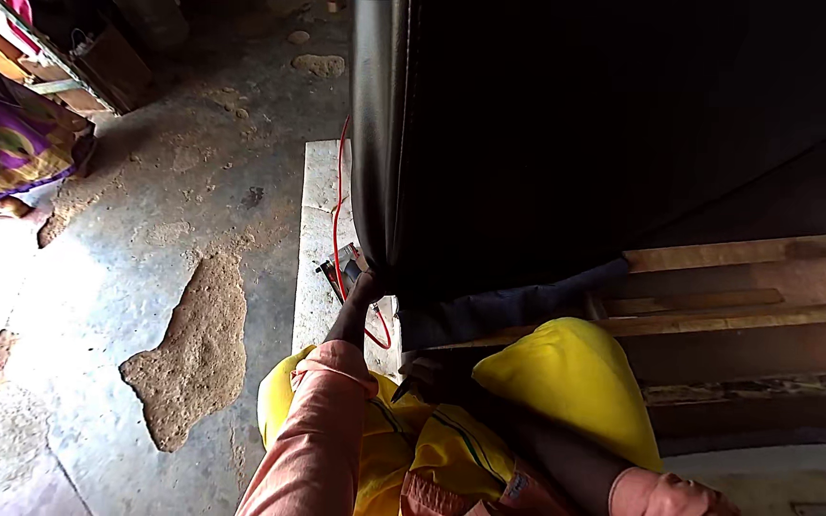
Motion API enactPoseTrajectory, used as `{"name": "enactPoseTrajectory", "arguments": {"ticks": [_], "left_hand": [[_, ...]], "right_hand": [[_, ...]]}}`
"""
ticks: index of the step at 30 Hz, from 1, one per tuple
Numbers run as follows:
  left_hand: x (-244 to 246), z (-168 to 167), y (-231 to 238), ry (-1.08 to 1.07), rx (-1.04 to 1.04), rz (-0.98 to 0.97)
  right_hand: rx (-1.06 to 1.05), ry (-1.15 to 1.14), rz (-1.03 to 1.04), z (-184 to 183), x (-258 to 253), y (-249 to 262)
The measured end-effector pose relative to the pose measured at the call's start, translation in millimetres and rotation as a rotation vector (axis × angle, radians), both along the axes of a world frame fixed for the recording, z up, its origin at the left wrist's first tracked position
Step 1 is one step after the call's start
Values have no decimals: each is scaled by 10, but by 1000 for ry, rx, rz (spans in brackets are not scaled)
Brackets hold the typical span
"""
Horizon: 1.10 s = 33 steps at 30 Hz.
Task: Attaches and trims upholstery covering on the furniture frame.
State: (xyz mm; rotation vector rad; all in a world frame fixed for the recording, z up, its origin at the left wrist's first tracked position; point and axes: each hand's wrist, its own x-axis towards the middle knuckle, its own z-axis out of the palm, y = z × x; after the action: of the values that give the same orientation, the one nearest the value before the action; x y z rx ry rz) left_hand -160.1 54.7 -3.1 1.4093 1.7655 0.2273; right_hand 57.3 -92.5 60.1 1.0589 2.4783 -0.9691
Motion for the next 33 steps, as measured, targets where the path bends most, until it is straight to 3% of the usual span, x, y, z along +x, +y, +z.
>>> {"name": "enactPoseTrajectory", "arguments": {"ticks": [1, 4, 5, 6, 8, 9, 10, 11, 12, 13, 16, 19, 20, 21, 22, 23, 24, 25, 26, 27, 31, 33], "left_hand": [[0, -30, 11, 9, -3, 18], [8, -107, 29, 50, -5, 26], [7, -129, 38, 52, 3, 18], [4, -139, 45, 42, 18, 4], [9, -104, 44, 0, 35, -30], [22, -57, 46, -14, 38, -48], [31, -24, 48, -19, 34, -56], [30, -19, 54, -18, 26, -52], [22, -34, 58, -18, 15, -36], [16, -56, 49, -21, 1, -9], [27, -78, 18, -55, -20, 78], [2, -77, -84, -139, 76, 95], [10, 1, -185, -139, 110, 83], [58, 281, -297, -115, 68, 84], [139, 784, -337, -118, -171, 125], [196, 1075, -355, -107, -263, 165], [203, 1141, -349, -86, -261, 156], [158, 930, -341, -55, -125, 95], [80, 401, -308, -32, 199, 46], [46, 134, -193, -60, 211, 43], [62, 62, 10, -44, 23, 54], [34, 26, 17, -24, 44, 27]], "right_hand": [[231, 365, 23, -676, 196, -27], [204, 534, 84, -1352, 308, 10], [171, 525, 83, -1317, 293, 9], [97, 414, 54, -1056, 236, -14], [-213, -202, -127, -5, -173, -57], [-249, -324, -200, 172, -257, -46], [-108, -198, -197, 1, -89, -69], [190, 151, -176, -553, 223, -67], [253, 292, -176, -890, 419, 35], [199, 334, -217, -982, 543, 133], [68, 424, -452, -428, 632, 264], [163, 783, -468, 807, 618, 402], [143, 932, -424, 1243, 614, 457], [77, 1050, -374, 1585, 596, 509], [-35, 1149, -336, 1780, 554, 528], [-163, 1241, -322, 1842, 478, 504], [-266, 1309, -328, 1820, 390, 439], [-351, 1326, -330, 1750, 321, 357], [-437, 1285, -378, 1632, 291, 251], [-516, 1190, -473, 1477, 298, 127], [-461, 460, -733, 640, 587, -289], [-478, 304, -797, 399, 714, -462]]}}
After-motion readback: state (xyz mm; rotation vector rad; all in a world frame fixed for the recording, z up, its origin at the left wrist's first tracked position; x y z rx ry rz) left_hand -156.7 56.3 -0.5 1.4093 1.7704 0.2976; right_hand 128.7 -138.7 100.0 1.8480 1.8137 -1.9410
